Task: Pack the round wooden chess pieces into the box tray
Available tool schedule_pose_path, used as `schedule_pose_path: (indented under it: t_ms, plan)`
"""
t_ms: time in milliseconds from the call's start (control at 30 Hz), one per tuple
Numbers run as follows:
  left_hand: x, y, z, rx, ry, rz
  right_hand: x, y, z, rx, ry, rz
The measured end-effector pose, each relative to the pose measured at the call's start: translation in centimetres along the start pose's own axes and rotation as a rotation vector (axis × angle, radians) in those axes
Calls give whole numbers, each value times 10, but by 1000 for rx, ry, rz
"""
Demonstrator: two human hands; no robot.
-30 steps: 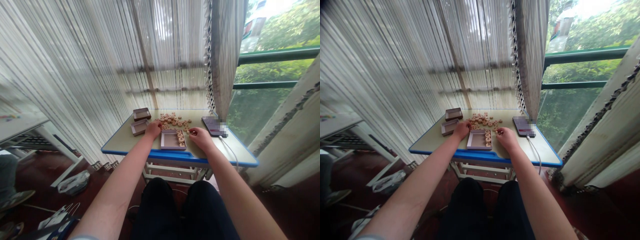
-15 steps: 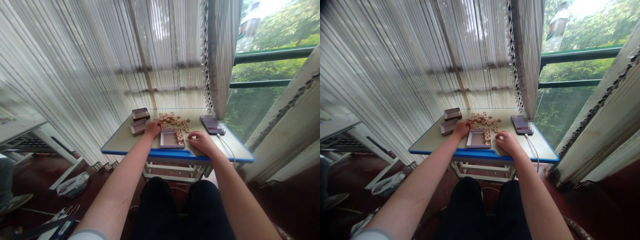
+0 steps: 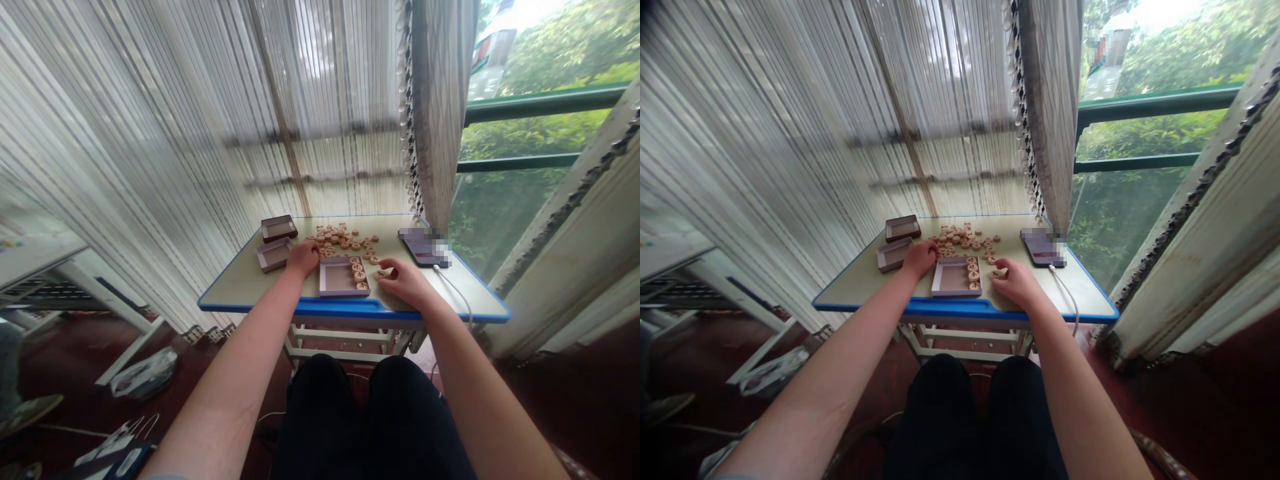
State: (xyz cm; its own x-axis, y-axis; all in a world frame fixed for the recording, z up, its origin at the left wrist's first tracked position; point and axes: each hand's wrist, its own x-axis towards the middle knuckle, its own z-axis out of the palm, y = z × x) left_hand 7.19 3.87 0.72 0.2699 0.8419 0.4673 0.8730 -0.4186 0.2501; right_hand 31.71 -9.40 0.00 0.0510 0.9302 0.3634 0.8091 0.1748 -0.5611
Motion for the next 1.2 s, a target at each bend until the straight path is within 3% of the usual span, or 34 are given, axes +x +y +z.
schedule_pose_path:
  t_ms: [300,533,900,1033,1200]
  plan:
    - [-2,3,-3,1,-18,2,-5,-11,-4,62,13,-119]
    - [-1,7,-3,-1,-21,-21,-9,-31,-3,195,-155,-301]
    - [-3,6,-3,1,-3,22,-5,-28,0,185,-207,-280]
    - [-2,4,-4,-52,68,-13,-3,-25,1,186,-221,-286]
    - [-2,-1,-8,-136,204,-159,-2,-22,0,180,-237,-291]
